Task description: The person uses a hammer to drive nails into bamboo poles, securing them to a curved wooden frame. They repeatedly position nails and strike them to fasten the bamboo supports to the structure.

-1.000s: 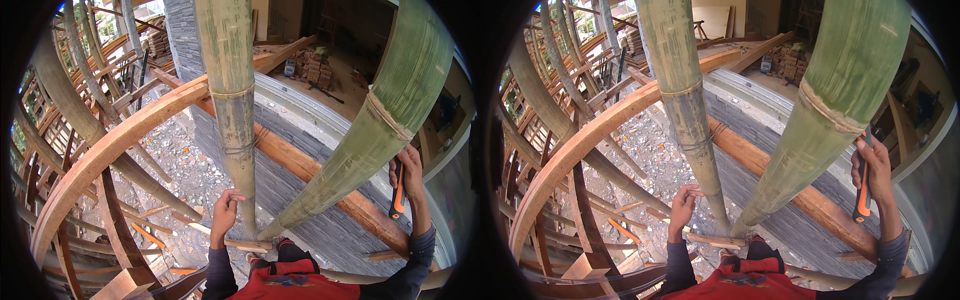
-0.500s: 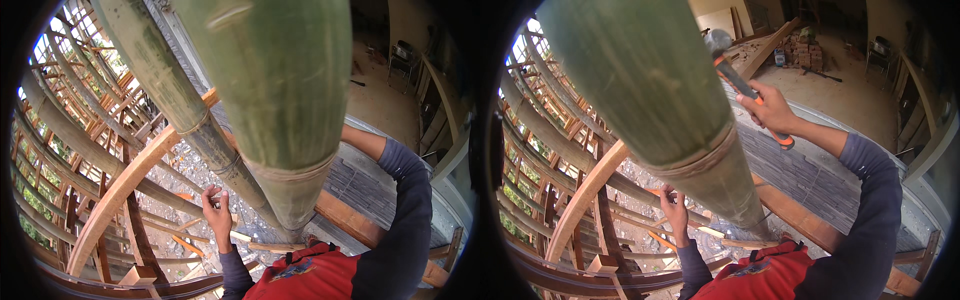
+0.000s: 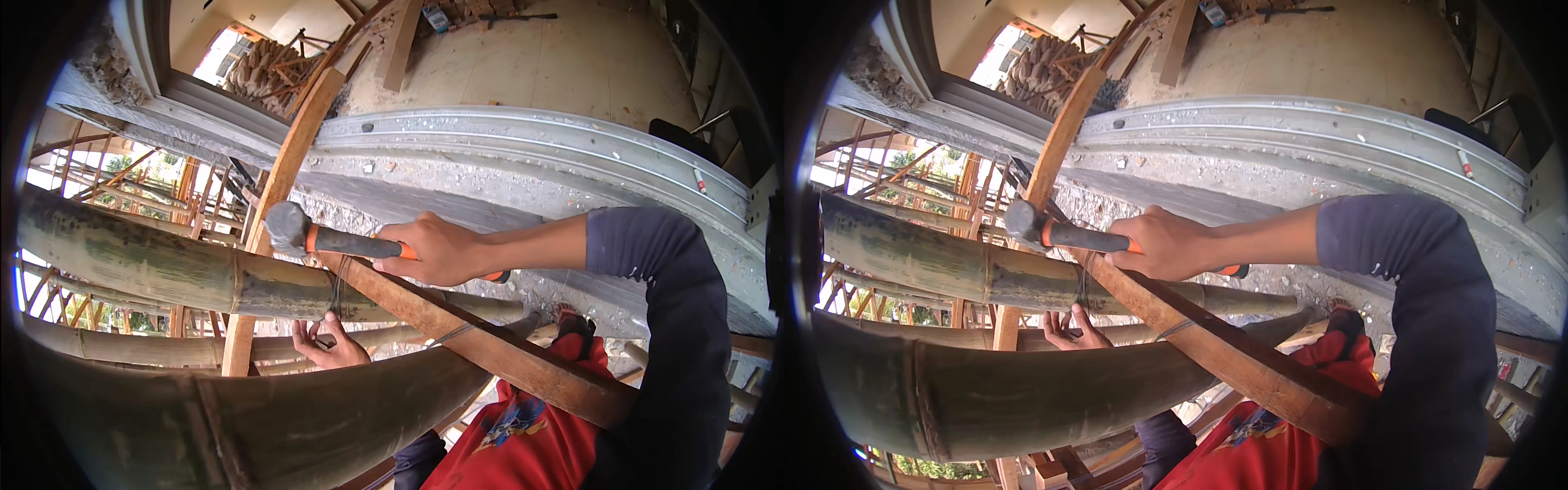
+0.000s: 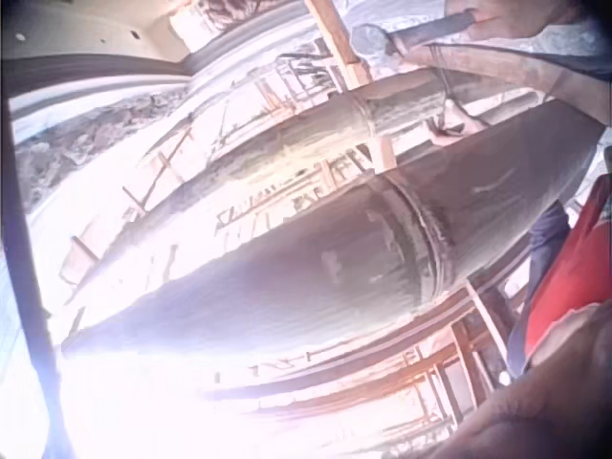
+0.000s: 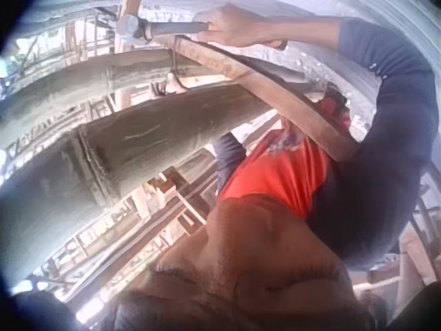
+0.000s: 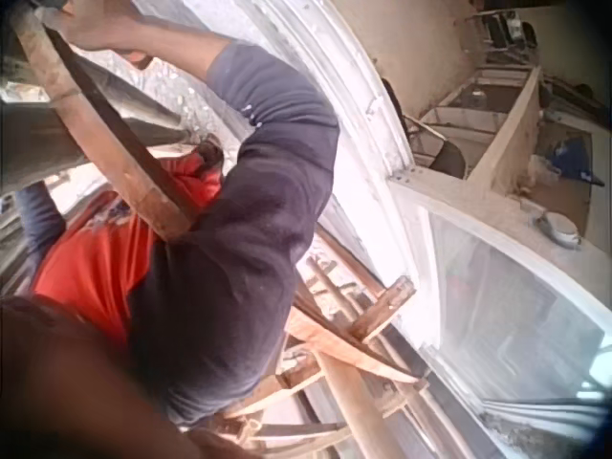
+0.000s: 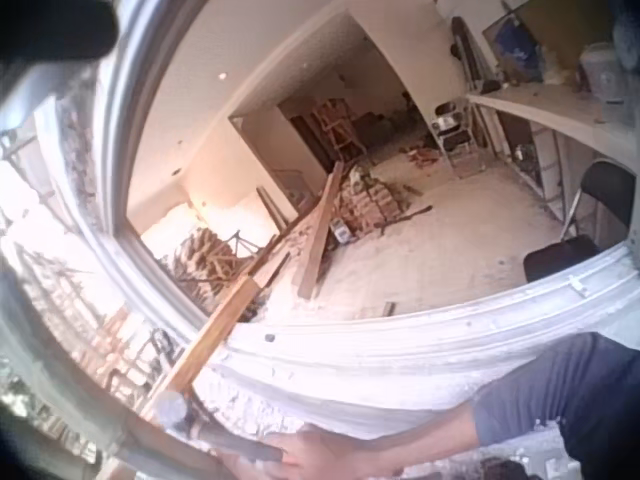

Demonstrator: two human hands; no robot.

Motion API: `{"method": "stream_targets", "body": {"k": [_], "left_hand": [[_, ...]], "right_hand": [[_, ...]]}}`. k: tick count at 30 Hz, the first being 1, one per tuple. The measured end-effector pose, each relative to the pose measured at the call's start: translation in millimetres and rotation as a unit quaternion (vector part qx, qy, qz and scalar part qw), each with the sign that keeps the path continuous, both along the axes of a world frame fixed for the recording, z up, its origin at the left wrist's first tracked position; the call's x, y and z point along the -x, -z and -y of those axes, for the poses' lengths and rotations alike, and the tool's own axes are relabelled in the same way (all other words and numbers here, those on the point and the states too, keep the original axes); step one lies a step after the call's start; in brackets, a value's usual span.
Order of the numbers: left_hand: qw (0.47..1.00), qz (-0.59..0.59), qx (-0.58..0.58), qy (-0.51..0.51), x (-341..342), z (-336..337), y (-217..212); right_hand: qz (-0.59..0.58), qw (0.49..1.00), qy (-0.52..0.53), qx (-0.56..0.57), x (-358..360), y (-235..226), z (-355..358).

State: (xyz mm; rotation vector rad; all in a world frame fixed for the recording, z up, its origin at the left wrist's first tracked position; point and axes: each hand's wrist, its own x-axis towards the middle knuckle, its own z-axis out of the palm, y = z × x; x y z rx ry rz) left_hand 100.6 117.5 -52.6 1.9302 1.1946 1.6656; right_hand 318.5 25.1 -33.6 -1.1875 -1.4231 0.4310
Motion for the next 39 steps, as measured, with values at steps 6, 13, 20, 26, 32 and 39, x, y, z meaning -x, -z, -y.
{"method": "stream_targets", "body": {"k": [6, 13, 20, 26, 32, 39], "left_hand": [[0.999, 0.027, 0.024, 0.015, 0, 0, 0], [0.999, 0.031, 0.009, -0.034, 8, 0, 1], [0.989, 0.092, -0.011, -0.112, 26, 5, -1], [0.993, 0.060, 0.008, -0.101, 37, 8, 3], [0.995, 0.057, 0.034, -0.073, 41, 7, 7], [0.995, 0.052, -0.022, -0.084, 44, 3, 6]], "right_hand": [[-0.007, 0.997, -0.026, -0.077, -7, -57, -20], [-0.036, 0.984, -0.018, -0.173, -7, -102, -44], [0.015, 0.937, -0.108, 0.331, -17, -55, -15], [0.051, 0.985, -0.075, 0.144, -25, -82, -9], [0.149, 0.981, 0.095, -0.084, -20, -100, 6], [0.118, 0.968, -0.006, 0.224, -23, -58, 29]]}}
